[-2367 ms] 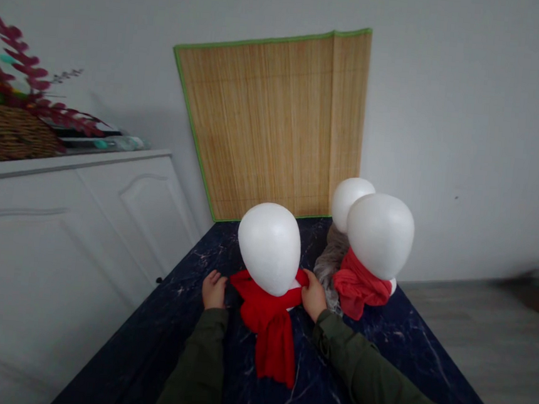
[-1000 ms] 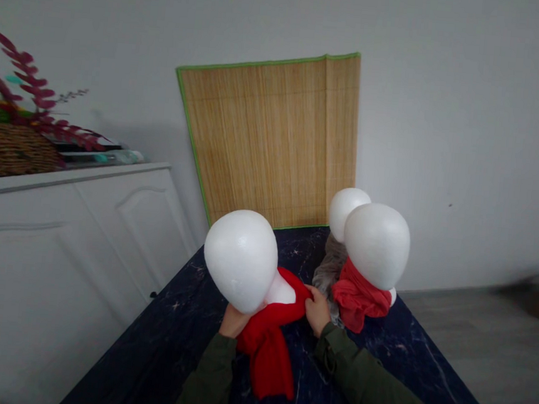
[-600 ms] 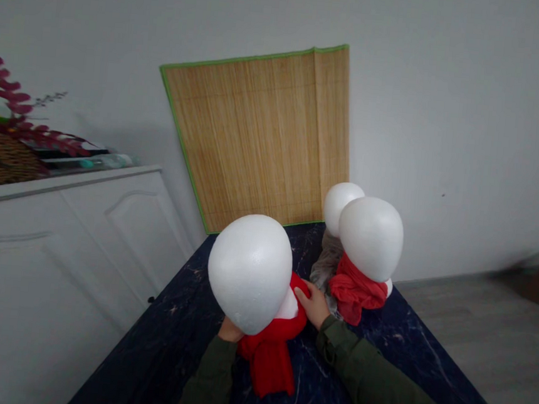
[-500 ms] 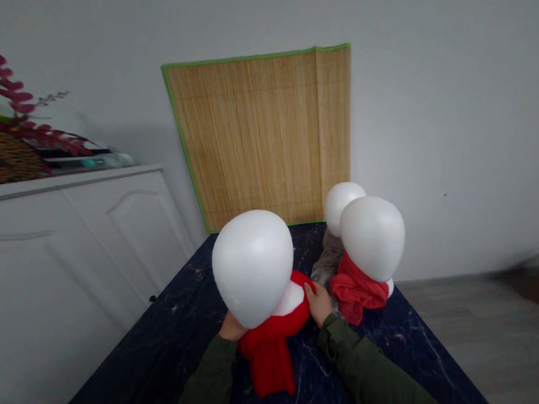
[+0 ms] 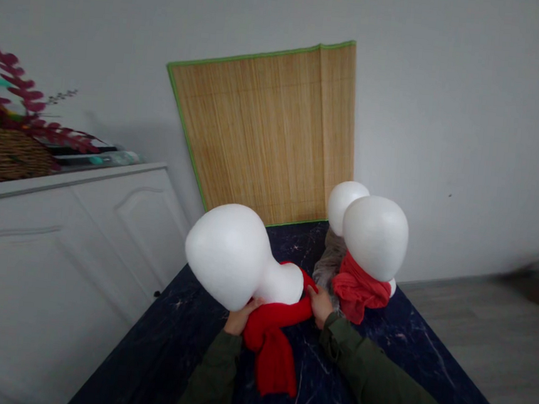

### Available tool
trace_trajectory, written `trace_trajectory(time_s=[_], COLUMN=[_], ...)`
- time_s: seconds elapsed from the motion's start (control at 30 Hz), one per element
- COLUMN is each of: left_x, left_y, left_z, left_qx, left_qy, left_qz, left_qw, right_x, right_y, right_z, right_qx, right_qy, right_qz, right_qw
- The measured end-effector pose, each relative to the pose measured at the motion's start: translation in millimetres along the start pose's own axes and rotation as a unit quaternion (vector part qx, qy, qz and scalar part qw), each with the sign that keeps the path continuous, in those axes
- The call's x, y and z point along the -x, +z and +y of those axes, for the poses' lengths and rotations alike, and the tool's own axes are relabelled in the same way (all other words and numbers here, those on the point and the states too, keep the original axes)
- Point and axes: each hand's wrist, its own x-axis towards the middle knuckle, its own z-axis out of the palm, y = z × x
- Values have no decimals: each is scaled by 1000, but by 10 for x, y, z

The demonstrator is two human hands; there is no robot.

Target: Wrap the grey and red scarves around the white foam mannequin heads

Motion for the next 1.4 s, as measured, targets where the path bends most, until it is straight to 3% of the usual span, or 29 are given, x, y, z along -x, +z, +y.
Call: trace_trajectory(time_s=[0.17,0.33,0.43,0.53,0.73,0.93,1.07,1.13,1.17,1.23,1.3,1.4], left_x=[-190,-482,-640,-802,-1101,-1186,-1056,-905,-809,-596,-394,-200], left_y=[-176,-744,-1048,-1192,-1234,-1234,-1110,-987,-911,-734,-545,-320], left_z=[12,-25,-143,-319,-574,-607,-539,-446,-390,-279,-202,-162], left_qx=[-2,-89,-161,-223,-285,-292,-300,-287,-269,-225,-196,-192], left_qy=[24,23,28,33,6,-10,0,4,5,8,1,-17], left_qz=[121,277,301,280,251,230,288,346,348,281,144,-15], left_qw=[992,956,939,933,925,928,909,893,898,933,970,981], right_x=[12,248,510,693,652,545,526,522,520,520,528,563], right_y=[-6,69,138,182,167,124,93,82,77,67,54,18], right_z=[-67,-192,-297,-383,-379,-290,-330,-363,-378,-409,-441,-503], right_qx=[-14,-64,-150,-292,-364,-349,-358,-359,-359,-359,-358,-350], right_qy=[61,102,151,200,200,262,271,271,268,260,255,264], right_qz=[0,-63,-121,-178,-292,-337,-344,-341,-336,-321,-314,-341], right_qw=[998,991,970,918,862,834,825,825,828,837,842,831])
